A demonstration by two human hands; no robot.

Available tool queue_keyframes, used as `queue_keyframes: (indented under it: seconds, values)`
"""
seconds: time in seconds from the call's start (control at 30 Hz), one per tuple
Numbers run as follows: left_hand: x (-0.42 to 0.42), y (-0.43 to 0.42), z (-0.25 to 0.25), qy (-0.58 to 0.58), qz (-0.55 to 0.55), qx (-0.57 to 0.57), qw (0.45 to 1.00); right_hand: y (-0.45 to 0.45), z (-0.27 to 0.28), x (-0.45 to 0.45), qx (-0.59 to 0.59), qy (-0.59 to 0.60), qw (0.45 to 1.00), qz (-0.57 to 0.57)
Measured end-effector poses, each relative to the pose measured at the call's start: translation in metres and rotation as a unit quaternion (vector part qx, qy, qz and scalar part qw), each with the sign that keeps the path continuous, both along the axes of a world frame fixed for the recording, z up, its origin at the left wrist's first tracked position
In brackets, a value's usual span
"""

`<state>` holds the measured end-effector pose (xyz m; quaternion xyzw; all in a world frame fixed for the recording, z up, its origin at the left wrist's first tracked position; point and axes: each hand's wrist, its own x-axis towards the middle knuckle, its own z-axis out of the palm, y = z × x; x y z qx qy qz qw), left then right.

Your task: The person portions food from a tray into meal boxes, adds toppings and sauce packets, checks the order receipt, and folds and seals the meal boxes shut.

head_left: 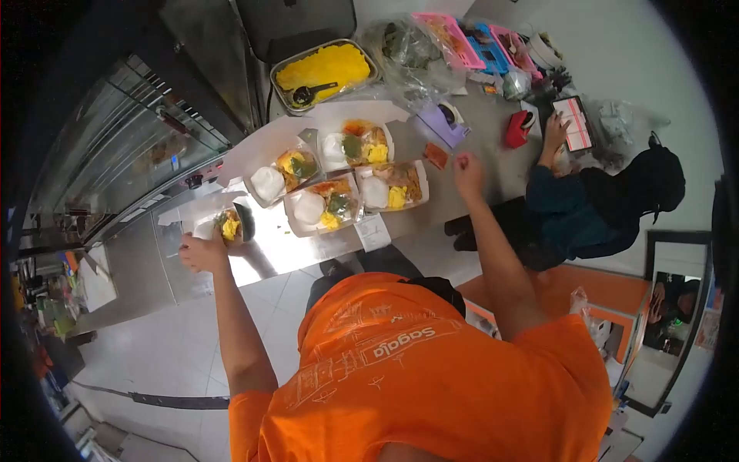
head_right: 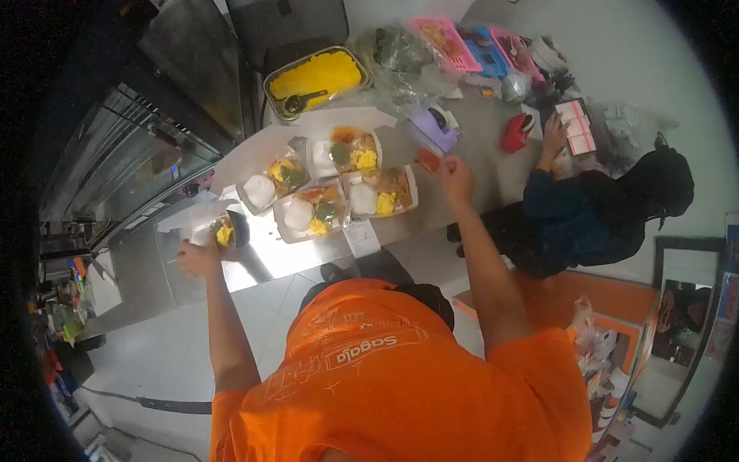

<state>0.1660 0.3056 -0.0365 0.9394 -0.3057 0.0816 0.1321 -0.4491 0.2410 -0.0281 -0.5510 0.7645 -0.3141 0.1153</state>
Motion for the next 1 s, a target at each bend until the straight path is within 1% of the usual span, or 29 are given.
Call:
queue_keyframes:
  seconds: [0.03, 0.1, 0.13, 0.17, 0.2, 0.23, 0.27, 0.3, 0.33, 0.37, 0.4, 0.43, 0.47, 0.5, 0.53, 0.57, 0.63, 0.67, 0.7, 0.73, 0.77, 0.9, 0.97, 1.0]
  values:
    - [-0.001, 0.000, 0.003, -0.005, -0.003, 0.006, 1.000, -0.003, -0.011, -0.003, 0.006, -0.005, 1.000, -0.003]
    - [-0.005, 0.004, 0.016, -0.005, 0.014, -0.034, 0.999, -0.004, -0.029, 0.001, -0.018, 0.171, 0.979, 0.106]
    - [-0.010, 0.007, 0.028, -0.007, 0.010, -0.051, 0.999, -0.006, -0.034, 0.004, -0.013, 0.162, 0.981, 0.109]
    - [-0.007, 0.016, 0.023, -0.014, 0.011, -0.045, 0.999, -0.008, -0.038, 0.005, 0.012, 0.223, 0.970, 0.093]
    - [-0.003, 0.028, 0.009, -0.025, -0.065, -0.100, 0.993, -0.008, -0.039, 0.006, 0.038, 0.284, 0.955, 0.078]
    - [-0.004, 0.037, 0.009, -0.032, -0.141, -0.154, 0.978, -0.008, -0.042, 0.007, 0.043, 0.280, 0.956, 0.079]
    - [-0.011, 0.049, 0.005, 0.074, -0.184, -0.217, 0.956, -0.007, -0.043, 0.007, 0.025, 0.281, 0.957, 0.065]
    - [-0.038, 0.061, 0.023, 0.142, -0.191, -0.216, 0.947, -0.002, -0.044, 0.006, 0.010, 0.284, 0.957, 0.050]
    - [-0.058, 0.074, 0.031, 0.238, -0.186, -0.231, 0.925, 0.007, -0.043, 0.001, 0.015, 0.283, 0.957, 0.053]
    - [-0.073, 0.085, 0.035, 0.332, -0.179, -0.246, 0.893, 0.017, -0.039, -0.006, -0.009, 0.230, 0.972, 0.034]
    - [-0.083, 0.106, 0.024, 0.406, -0.233, -0.222, 0.855, 0.028, -0.032, -0.006, -0.032, 0.179, 0.983, 0.018]
    - [-0.094, 0.119, 0.013, 0.474, -0.287, -0.199, 0.808, 0.038, -0.015, -0.001, -0.032, 0.182, 0.983, 0.023]
    - [-0.108, 0.124, 0.019, 0.542, -0.297, -0.149, 0.772, 0.054, 0.011, 0.009, 0.042, 0.072, 0.996, -0.007]
    - [-0.124, 0.129, 0.028, 0.605, -0.304, -0.098, 0.729, 0.072, 0.027, 0.019, 0.117, -0.038, 0.992, -0.038]
    - [-0.138, 0.131, 0.034, 0.671, -0.284, -0.057, 0.683, 0.090, 0.031, 0.030, 0.111, -0.127, 0.986, 0.018]
    - [-0.152, 0.131, 0.040, 0.731, -0.262, -0.015, 0.630, 0.107, 0.033, 0.044, 0.103, -0.215, 0.968, 0.073]
    - [-0.185, 0.126, 0.067, 0.818, -0.172, -0.009, 0.549, 0.135, 0.062, 0.104, 0.243, -0.300, 0.920, 0.072]
    - [-0.191, 0.127, 0.057, 0.818, -0.171, -0.010, 0.549, 0.150, 0.050, 0.129, 0.263, -0.416, 0.860, 0.135]
    - [-0.198, 0.130, 0.039, 0.895, -0.094, -0.043, 0.434, 0.161, 0.038, 0.151, 0.278, -0.523, 0.782, 0.196]
    - [-0.202, 0.131, 0.026, 0.948, -0.017, -0.075, 0.309, 0.166, 0.049, 0.178, 0.320, -0.512, 0.770, 0.208]
    - [-0.201, 0.132, 0.020, 0.948, -0.017, -0.077, 0.308, 0.167, 0.061, 0.194, 0.361, -0.500, 0.756, 0.219]
    - [-0.163, 0.136, 0.010, 0.883, -0.006, -0.108, 0.458, 0.177, 0.059, 0.177, 0.342, -0.519, 0.754, 0.211]
    - [-0.111, 0.132, -0.022, 0.883, -0.080, -0.122, 0.446, 0.178, 0.048, 0.140, 0.322, -0.442, 0.820, 0.172]
    - [-0.092, 0.124, -0.021, 0.858, -0.047, -0.180, 0.478, 0.181, 0.027, 0.118, 0.298, -0.398, 0.848, 0.182]
